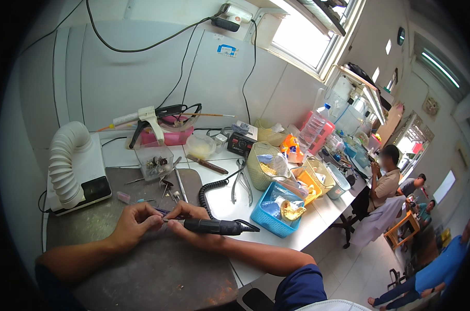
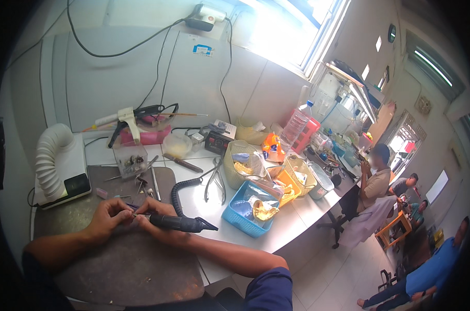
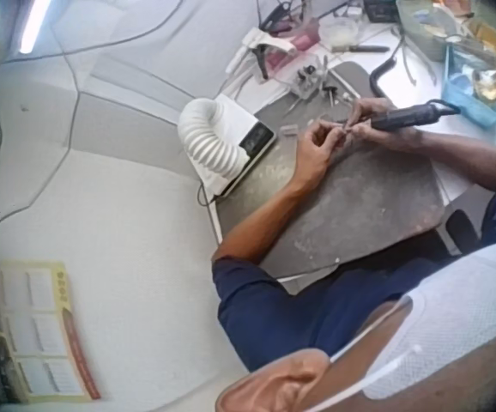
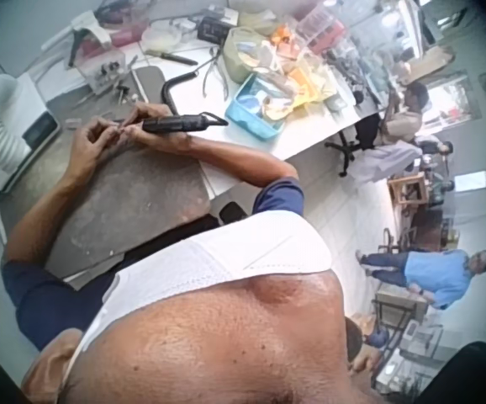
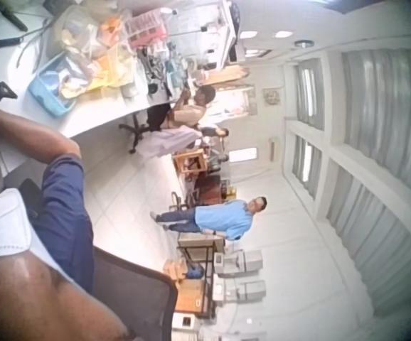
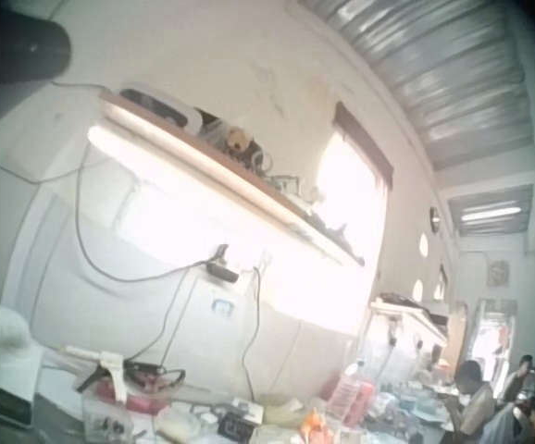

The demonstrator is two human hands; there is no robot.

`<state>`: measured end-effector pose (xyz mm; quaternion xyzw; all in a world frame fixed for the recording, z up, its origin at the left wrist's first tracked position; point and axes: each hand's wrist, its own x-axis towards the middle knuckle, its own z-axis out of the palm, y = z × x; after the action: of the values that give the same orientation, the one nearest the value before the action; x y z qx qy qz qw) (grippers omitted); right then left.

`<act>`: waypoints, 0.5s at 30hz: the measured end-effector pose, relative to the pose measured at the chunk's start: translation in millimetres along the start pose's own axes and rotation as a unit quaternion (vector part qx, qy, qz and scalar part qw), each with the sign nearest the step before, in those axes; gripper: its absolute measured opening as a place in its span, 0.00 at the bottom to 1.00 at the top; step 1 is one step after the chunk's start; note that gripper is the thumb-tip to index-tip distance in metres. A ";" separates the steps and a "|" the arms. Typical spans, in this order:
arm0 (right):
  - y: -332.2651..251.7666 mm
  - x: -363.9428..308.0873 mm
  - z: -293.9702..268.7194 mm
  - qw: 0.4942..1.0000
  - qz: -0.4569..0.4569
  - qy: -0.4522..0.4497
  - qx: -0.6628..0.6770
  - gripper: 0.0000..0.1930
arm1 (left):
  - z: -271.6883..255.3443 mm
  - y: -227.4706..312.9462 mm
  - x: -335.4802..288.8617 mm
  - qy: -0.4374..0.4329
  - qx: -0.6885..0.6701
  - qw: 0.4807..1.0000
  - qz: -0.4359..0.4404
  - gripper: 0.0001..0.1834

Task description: The person uses a rotary tool to grind and shape a small pink dental component. They then pick up a yellow denture, insert the component, and test the fit. The person continues to refine the component with the rotary tool and a brush, repeatedly checking it against the denture.

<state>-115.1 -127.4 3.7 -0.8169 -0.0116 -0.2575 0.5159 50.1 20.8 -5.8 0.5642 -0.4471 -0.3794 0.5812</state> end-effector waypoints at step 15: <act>7.2 1.0 -0.6 1.000 0.015 -0.009 -0.007 0.09 | 1.3 1.4 2.4 0.004 0.019 1.000 0.007 0.08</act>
<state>-112.5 -131.4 -1.7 -0.8231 -0.0015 -0.2425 0.5136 49.6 18.2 -4.2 0.5734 -0.4557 -0.3642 0.5753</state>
